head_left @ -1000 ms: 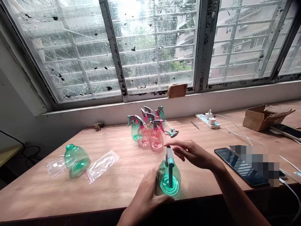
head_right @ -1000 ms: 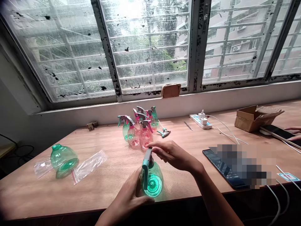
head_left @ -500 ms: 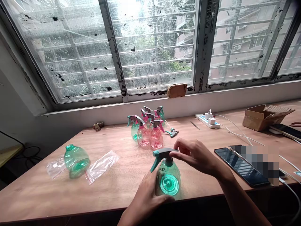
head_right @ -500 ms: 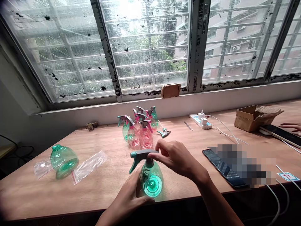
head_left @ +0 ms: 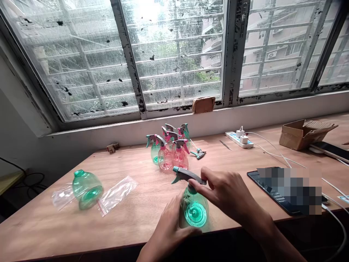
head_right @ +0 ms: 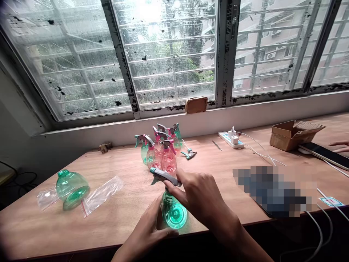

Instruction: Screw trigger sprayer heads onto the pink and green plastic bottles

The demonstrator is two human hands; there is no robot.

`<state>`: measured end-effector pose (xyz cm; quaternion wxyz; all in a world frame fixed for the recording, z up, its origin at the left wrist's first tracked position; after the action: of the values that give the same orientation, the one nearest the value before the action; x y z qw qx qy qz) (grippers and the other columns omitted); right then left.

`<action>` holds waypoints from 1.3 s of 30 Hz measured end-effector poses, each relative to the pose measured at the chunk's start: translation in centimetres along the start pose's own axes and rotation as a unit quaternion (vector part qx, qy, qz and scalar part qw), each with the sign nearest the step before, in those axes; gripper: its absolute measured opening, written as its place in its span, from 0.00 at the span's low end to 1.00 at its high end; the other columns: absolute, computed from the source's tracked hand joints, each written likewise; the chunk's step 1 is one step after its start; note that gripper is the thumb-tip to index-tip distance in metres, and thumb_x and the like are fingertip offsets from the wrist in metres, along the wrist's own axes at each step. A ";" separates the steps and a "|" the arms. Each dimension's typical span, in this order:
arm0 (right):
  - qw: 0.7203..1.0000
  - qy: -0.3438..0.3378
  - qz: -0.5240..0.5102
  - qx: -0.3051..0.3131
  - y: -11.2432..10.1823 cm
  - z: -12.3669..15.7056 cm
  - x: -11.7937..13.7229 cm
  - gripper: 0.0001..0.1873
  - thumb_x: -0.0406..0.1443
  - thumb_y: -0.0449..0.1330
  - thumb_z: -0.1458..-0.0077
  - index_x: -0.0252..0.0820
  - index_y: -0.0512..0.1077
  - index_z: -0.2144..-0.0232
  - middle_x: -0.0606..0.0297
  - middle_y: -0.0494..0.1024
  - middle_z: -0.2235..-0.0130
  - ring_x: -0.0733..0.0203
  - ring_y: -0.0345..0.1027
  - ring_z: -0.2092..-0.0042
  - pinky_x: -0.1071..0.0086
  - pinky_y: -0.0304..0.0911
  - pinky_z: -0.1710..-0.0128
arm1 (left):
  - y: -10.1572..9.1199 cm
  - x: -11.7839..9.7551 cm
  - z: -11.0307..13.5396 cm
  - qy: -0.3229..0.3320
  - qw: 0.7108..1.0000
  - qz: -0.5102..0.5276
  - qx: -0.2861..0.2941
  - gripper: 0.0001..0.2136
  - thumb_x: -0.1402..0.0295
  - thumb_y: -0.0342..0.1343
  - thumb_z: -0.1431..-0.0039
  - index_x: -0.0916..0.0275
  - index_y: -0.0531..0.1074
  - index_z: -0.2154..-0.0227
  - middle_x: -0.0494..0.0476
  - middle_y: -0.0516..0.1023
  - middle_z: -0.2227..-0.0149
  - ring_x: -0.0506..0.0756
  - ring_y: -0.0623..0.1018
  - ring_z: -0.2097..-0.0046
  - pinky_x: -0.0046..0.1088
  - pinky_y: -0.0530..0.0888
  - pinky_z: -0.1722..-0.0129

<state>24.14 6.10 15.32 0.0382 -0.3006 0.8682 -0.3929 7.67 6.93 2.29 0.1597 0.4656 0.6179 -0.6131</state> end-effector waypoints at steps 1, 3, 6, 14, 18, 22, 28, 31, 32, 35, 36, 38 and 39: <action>1.000 0.002 -0.014 0.009 0.1 -0.1 -0.2 0.28 0.56 0.50 0.30 0.44 0.73 0.72 0.69 0.71 0.83 0.59 0.66 0.82 0.68 0.41 0.77 | 0.0 -0.1 0.0 -0.002 1.000 0.001 0.001 0.49 0.67 0.77 0.55 0.48 0.59 0.30 0.58 0.69 0.33 0.70 0.67 0.33 0.46 0.64 0.33; 0.998 0.006 -0.056 0.040 0.3 -0.2 -0.6 0.28 0.56 0.51 0.31 0.44 0.72 0.72 0.69 0.73 0.81 0.61 0.65 0.80 0.69 0.44 0.76 | 0.0 -0.5 0.1 -0.004 1.000 0.001 0.003 0.48 0.69 0.76 0.54 0.48 0.60 0.31 0.57 0.69 0.33 0.69 0.67 0.33 0.45 0.64 0.33; 0.987 0.007 -0.135 0.091 0.3 -0.4 -1.6 0.28 0.56 0.52 0.31 0.44 0.73 0.73 0.70 0.73 0.79 0.62 0.65 0.77 0.69 0.49 0.75 | 0.0 -0.8 0.2 -0.006 1.000 -0.005 0.005 0.46 0.70 0.76 0.54 0.47 0.61 0.32 0.57 0.70 0.34 0.68 0.68 0.33 0.44 0.64 0.33; 0.887 -0.087 -0.426 0.152 1.7 -1.2 -3.3 0.18 0.45 0.56 0.29 0.48 0.73 0.42 0.53 0.75 0.42 0.55 0.75 0.48 0.66 0.74 0.56 | 0.2 -1.5 0.6 0.021 0.998 0.024 0.063 0.46 0.67 0.75 0.49 0.48 0.58 0.30 0.57 0.66 0.31 0.69 0.66 0.32 0.45 0.63 0.32; 0.832 -0.188 -0.475 0.216 2.1 -1.0 -2.0 0.27 0.45 0.61 0.32 0.55 0.65 0.33 0.53 0.62 0.29 0.47 0.55 0.29 0.49 0.58 0.34 | 0.7 -2.2 1.1 0.041 0.993 0.037 0.108 0.45 0.67 0.75 0.51 0.51 0.60 0.31 0.59 0.69 0.32 0.72 0.68 0.34 0.48 0.65 0.33; 0.787 -0.220 -0.514 0.260 1.9 -0.8 -0.9 0.33 0.47 0.65 0.36 0.57 0.64 0.32 0.53 0.61 0.28 0.43 0.51 0.27 0.45 0.48 0.30 | 0.9 -2.7 1.2 0.057 0.988 0.048 0.136 0.47 0.68 0.73 0.52 0.52 0.58 0.30 0.60 0.67 0.32 0.72 0.67 0.33 0.49 0.64 0.32; 0.727 -0.165 -0.598 0.295 2.9 -0.1 -0.2 0.33 0.50 0.59 0.32 0.59 0.58 0.29 0.53 0.61 0.28 0.46 0.58 0.30 0.50 0.55 0.33 | 0.8 -3.7 1.0 0.068 0.984 0.066 0.151 0.44 0.70 0.72 0.54 0.51 0.63 0.32 0.56 0.72 0.36 0.70 0.71 0.37 0.45 0.68 0.35; 0.698 -0.151 -0.635 0.294 3.4 0.1 0.4 0.36 0.53 0.59 0.34 0.57 0.57 0.29 0.52 0.63 0.29 0.45 0.59 0.30 0.49 0.54 0.32 | 0.8 -4.1 1.1 0.080 0.983 0.070 0.153 0.44 0.68 0.72 0.52 0.51 0.62 0.32 0.57 0.71 0.35 0.71 0.71 0.37 0.45 0.68 0.35; 0.696 -0.149 -0.641 0.287 3.6 0.0 0.6 0.36 0.55 0.58 0.34 0.55 0.59 0.30 0.51 0.65 0.30 0.45 0.59 0.31 0.49 0.53 0.32 | 0.9 -4.1 1.1 0.082 0.982 0.072 0.154 0.44 0.67 0.71 0.52 0.51 0.62 0.32 0.57 0.71 0.35 0.71 0.71 0.37 0.45 0.68 0.35; 0.709 -0.133 -0.645 0.252 3.9 -0.4 0.8 0.35 0.59 0.53 0.34 0.50 0.65 0.33 0.50 0.70 0.34 0.45 0.64 0.34 0.48 0.56 0.34 | 0.8 -4.0 1.2 0.080 0.983 0.064 0.150 0.43 0.67 0.72 0.52 0.51 0.62 0.32 0.57 0.72 0.36 0.71 0.72 0.38 0.45 0.69 0.36; 0.722 -0.125 -0.638 0.238 4.1 -0.5 0.7 0.35 0.59 0.52 0.34 0.49 0.67 0.34 0.50 0.72 0.36 0.45 0.65 0.35 0.48 0.57 0.34 | 0.7 -3.8 1.2 0.074 0.985 0.055 0.146 0.44 0.66 0.72 0.52 0.52 0.62 0.32 0.58 0.72 0.36 0.71 0.72 0.39 0.46 0.69 0.36; 0.752 -0.111 -0.613 0.215 4.3 -0.7 0.4 0.35 0.60 0.51 0.34 0.48 0.68 0.36 0.50 0.75 0.38 0.45 0.67 0.36 0.48 0.58 0.35 | 0.5 -3.4 1.1 0.060 0.988 0.039 0.137 0.45 0.61 0.74 0.53 0.52 0.61 0.31 0.60 0.71 0.36 0.73 0.71 0.38 0.49 0.68 0.36; 0.767 -0.104 -0.598 0.208 4.3 -0.7 0.3 0.35 0.60 0.50 0.34 0.48 0.68 0.36 0.50 0.76 0.39 0.45 0.68 0.37 0.48 0.58 0.35 | 0.4 -3.3 1.1 0.055 0.989 0.034 0.132 0.47 0.59 0.76 0.54 0.51 0.61 0.31 0.60 0.71 0.36 0.73 0.71 0.38 0.50 0.67 0.35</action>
<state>21.57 8.61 12.77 -0.0529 -0.7826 0.4008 -0.4733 9.27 4.60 4.30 0.0838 0.5366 0.5233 -0.6566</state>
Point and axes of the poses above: each hand's wrist, its own z-axis away from the middle knuckle, its own y-axis out of the palm, x = y × z, the point moved 8 cm from there along -z, towards the middle knuckle
